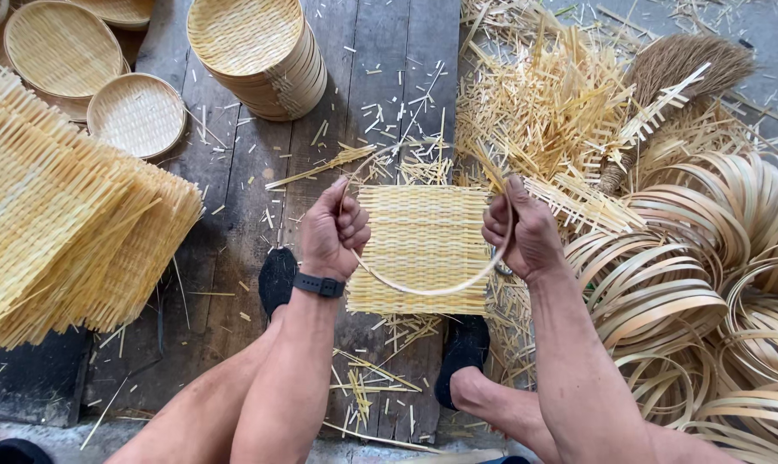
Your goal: The person sits on the floor and uses shears to trim excess bamboo strips from the edge of a round woven basket. They repeatedly place a wooden block inside the basket to hold it steady, cut the protruding strips, and then stack the finished basket with others.
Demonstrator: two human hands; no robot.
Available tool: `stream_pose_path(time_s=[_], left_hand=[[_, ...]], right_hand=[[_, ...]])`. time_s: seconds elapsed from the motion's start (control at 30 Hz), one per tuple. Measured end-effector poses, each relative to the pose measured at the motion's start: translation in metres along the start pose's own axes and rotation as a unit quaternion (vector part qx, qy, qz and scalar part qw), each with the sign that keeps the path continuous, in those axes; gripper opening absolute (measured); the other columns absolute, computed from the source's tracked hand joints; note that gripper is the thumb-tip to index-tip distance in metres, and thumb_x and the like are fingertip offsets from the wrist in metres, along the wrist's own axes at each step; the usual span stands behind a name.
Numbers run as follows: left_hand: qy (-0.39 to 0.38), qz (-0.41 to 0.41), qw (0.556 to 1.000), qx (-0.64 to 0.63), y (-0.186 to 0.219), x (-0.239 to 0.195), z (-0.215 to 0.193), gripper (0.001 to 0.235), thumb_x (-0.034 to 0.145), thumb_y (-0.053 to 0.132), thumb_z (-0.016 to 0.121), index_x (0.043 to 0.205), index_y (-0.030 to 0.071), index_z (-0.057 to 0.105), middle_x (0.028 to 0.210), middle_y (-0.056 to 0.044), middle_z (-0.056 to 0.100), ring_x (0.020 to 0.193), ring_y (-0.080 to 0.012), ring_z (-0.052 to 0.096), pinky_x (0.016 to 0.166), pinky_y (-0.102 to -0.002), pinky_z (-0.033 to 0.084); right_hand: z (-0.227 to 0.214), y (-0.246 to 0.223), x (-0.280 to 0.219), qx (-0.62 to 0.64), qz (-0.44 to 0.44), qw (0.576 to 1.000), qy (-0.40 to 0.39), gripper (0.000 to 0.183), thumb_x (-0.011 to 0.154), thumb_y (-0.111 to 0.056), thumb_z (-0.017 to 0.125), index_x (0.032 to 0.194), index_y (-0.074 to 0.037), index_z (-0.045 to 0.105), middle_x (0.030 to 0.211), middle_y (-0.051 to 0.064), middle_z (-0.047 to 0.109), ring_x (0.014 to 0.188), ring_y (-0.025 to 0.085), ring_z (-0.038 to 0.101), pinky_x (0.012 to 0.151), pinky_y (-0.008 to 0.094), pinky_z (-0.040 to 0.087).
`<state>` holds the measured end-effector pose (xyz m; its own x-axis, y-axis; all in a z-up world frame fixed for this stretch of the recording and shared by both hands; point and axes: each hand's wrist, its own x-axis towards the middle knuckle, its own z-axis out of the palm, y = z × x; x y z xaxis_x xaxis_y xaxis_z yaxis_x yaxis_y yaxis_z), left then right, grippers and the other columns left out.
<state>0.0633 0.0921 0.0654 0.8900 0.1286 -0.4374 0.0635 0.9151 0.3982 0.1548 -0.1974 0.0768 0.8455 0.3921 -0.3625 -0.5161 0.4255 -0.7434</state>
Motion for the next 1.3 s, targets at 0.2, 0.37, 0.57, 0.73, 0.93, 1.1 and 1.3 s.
stream_pose_path(time_s=[0.2, 0.37, 0.57, 0.73, 0.93, 1.1, 1.3], left_hand=[[0.127, 0.054, 0.990, -0.003, -0.035, 0.012, -0.034, 0.024, 0.096, 0.035, 0.062, 0.095, 0.017, 0.077, 0.057, 0.005, 0.049, 0.044, -0.0052, 0.041, 0.037, -0.020, 0.032], [0.237, 0.176, 0.868, 0.399, -0.081, 0.039, -0.103, 0.027, 0.091, 0.028, 0.072, 0.114, 0.013, 0.077, 0.095, 0.001, 0.076, 0.068, -0.0095, 0.069, 0.055, -0.027, 0.059], [0.217, 0.185, 0.650, 0.705, -0.098, 0.063, -0.168, 0.025, 0.079, 0.022, 0.083, 0.102, 0.015, 0.082, 0.094, -0.015, 0.078, 0.081, -0.0263, 0.074, 0.078, -0.037, 0.057], [0.243, 0.131, 0.698, 0.661, -0.098, 0.071, -0.170, 0.026, 0.075, 0.017, 0.085, 0.100, 0.012, 0.081, 0.088, -0.012, 0.079, 0.076, -0.0201, 0.076, 0.075, -0.032, 0.058], [0.266, 0.136, 0.697, 0.651, -0.100, 0.073, -0.168, 0.025, 0.072, 0.014, 0.088, 0.096, 0.010, 0.082, 0.083, -0.010, 0.079, 0.072, -0.0165, 0.075, 0.074, -0.030, 0.058], [0.246, 0.125, 0.699, 0.659, -0.095, 0.079, -0.173, 0.024, 0.072, 0.014, 0.088, 0.095, 0.010, 0.083, 0.082, -0.009, 0.079, 0.072, -0.0161, 0.075, 0.074, -0.030, 0.059], [0.251, 0.108, 0.701, 0.658, -0.094, 0.091, -0.186, 0.025, 0.071, 0.015, 0.090, 0.094, 0.010, 0.083, 0.084, -0.009, 0.079, 0.075, -0.0176, 0.076, 0.076, -0.031, 0.058]], right_hand=[[-0.019, 0.024, 0.009, -0.314, -0.050, 0.945, 0.077, 0.024, 0.090, -0.016, 0.076, 0.110, -0.004, 0.076, 0.088, 0.007, 0.075, 0.067, 0.012, 0.067, 0.058, 0.027, 0.057], [-0.048, 0.071, 0.030, -0.504, 0.045, 0.829, 0.238, 0.023, 0.086, -0.016, 0.080, 0.106, -0.007, 0.078, 0.090, 0.007, 0.079, 0.071, 0.015, 0.074, 0.064, 0.028, 0.062], [-0.082, 0.118, 0.033, -0.619, -0.027, 0.750, 0.233, 0.023, 0.081, -0.020, 0.081, 0.102, -0.011, 0.082, 0.088, 0.008, 0.080, 0.078, 0.018, 0.074, 0.080, 0.032, 0.057], [-0.094, 0.127, 0.035, -0.591, -0.028, 0.766, 0.251, 0.024, 0.080, -0.021, 0.082, 0.103, -0.012, 0.081, 0.089, 0.009, 0.079, 0.078, 0.019, 0.075, 0.080, 0.032, 0.057], [-0.092, 0.127, 0.035, -0.599, -0.011, 0.754, 0.270, 0.022, 0.081, -0.023, 0.083, 0.102, -0.017, 0.082, 0.090, 0.005, 0.080, 0.079, 0.018, 0.075, 0.083, 0.032, 0.057], [-0.094, 0.132, 0.036, -0.602, -0.019, 0.746, 0.284, 0.021, 0.081, -0.024, 0.084, 0.101, -0.018, 0.083, 0.089, 0.006, 0.080, 0.080, 0.019, 0.075, 0.085, 0.033, 0.056], [-0.108, 0.145, 0.043, -0.576, -0.052, 0.763, 0.289, 0.022, 0.078, -0.022, 0.083, 0.098, -0.013, 0.082, 0.087, 0.009, 0.079, 0.079, 0.021, 0.076, 0.081, 0.034, 0.058]])
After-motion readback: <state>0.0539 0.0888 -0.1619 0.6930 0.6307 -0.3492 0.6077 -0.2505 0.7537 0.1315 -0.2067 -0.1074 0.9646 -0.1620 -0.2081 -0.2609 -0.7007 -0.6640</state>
